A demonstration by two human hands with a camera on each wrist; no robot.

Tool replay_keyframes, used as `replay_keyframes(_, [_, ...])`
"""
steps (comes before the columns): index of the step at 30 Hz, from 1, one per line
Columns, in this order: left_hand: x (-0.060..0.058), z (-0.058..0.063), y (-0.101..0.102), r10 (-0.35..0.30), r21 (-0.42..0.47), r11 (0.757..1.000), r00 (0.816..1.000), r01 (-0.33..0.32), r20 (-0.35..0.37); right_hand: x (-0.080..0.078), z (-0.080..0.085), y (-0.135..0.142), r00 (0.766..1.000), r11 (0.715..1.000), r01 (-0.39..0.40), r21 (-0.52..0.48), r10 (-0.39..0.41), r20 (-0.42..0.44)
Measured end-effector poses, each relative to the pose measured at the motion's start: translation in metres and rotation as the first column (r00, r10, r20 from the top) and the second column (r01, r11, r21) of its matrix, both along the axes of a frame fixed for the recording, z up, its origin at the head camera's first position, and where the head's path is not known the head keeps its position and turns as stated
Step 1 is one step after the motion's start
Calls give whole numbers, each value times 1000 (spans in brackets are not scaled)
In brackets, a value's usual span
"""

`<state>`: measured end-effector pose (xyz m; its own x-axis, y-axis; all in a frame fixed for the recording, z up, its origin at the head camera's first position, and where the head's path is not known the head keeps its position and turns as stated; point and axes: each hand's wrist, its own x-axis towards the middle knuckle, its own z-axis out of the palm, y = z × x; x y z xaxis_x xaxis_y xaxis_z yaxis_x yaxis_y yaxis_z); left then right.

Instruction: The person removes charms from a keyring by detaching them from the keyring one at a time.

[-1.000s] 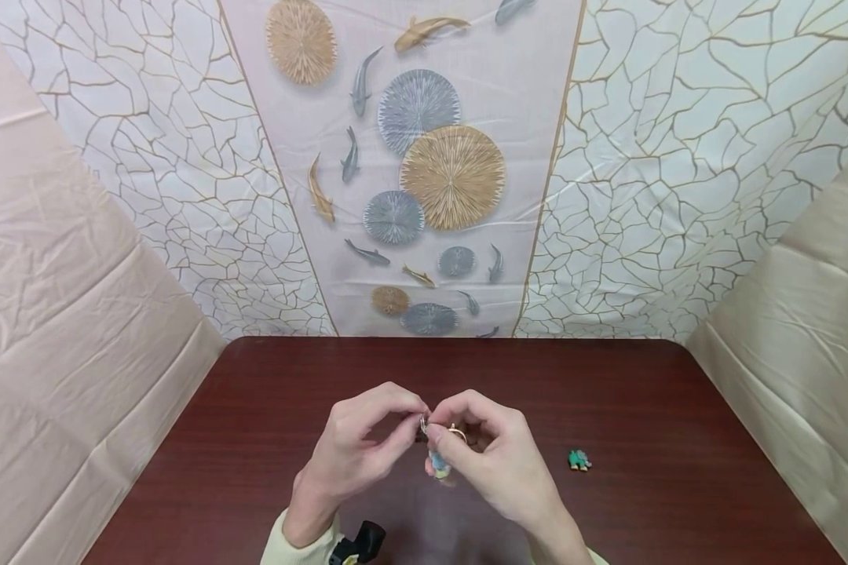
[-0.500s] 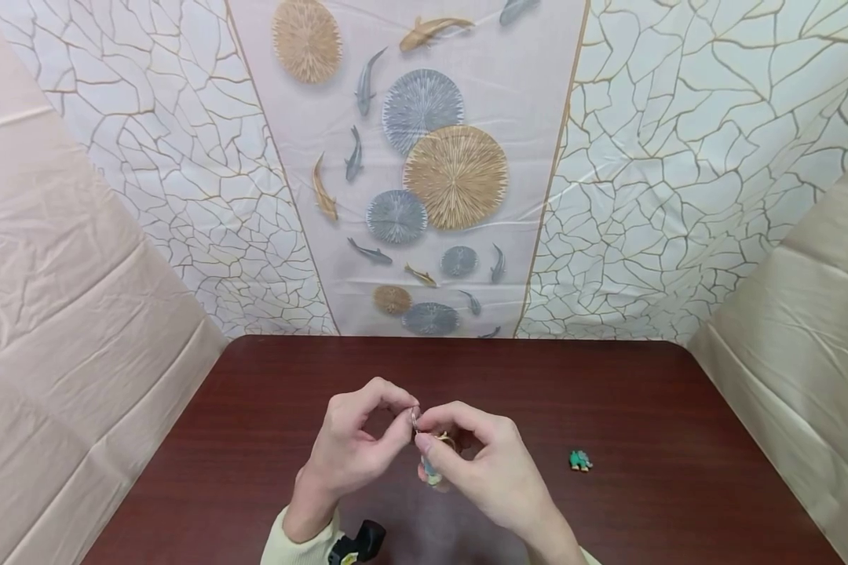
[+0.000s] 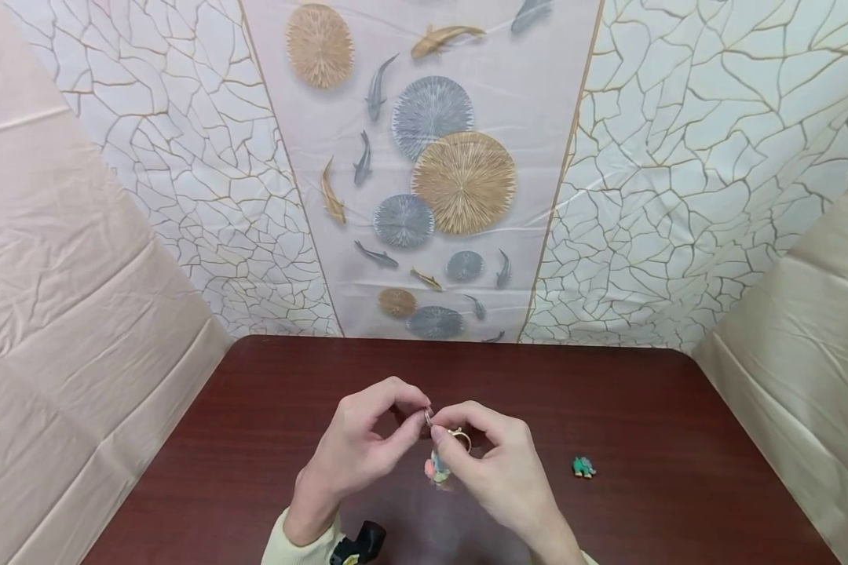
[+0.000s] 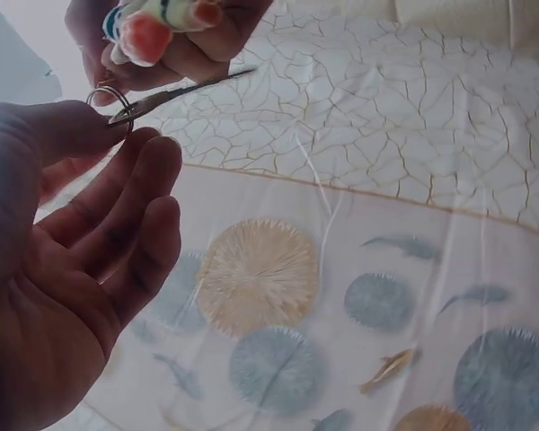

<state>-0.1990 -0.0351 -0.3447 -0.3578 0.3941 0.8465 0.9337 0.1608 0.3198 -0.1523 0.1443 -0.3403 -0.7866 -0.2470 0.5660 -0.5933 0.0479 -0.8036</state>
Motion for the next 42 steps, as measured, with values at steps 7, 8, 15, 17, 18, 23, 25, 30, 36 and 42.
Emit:
replay_keyframes(7, [-2, -2, 1, 105, -58, 991, 980, -116, -166, -3, -3, 0, 1000, 999, -14, -34, 14, -23])
replay_keyframes(8, [-2, -3, 0, 106, -59, 991, 982, -117, -158, -3, -4, 0, 999, 999, -18, -39, 17, -29])
replay_keyframes(15, [0, -6, -3, 77, -34, 997, 996, -76, 52, -2, -2, -1, 999, 999, -40, -15, 40, 17])
replay_keyframes(17, [0, -7, -4, 74, -35, 997, 991, -70, 115, -2, -1, -1, 999, 999, -44, -6, 44, 30])
replay_keyframes(18, [0, -7, -4, 73, -41, 997, 988, -68, 134, -2, -1, -1, 998, 999, -52, -9, 52, 32])
replay_keyframes(23, [-3, -8, 0, 92, -83, 993, 992, -85, 81, -2, 0, -1, 999, 1000, -12, 9, 12, 41])
replay_keyframes(25, [-3, -8, 2, 91, -84, 992, 996, -89, 17, -1, 1, 1, 999, 1000, 18, 16, -19, 44])
replay_keyframes(30, [-3, -5, 5, 125, -89, 986, 975, -144, -186, 0, 3, 4, 997, 997, 73, 30, -74, 18])
replay_keyframes(36, [0, -2, 5, 149, -68, 983, 955, -171, -258, 1, 4, 6, 998, 997, 66, 41, -67, 19])
replay_keyframes(42, [0, -5, 3, 87, -19, 996, 987, -90, -132, 1, 3, 6, 995, 992, 96, 78, -95, -12])
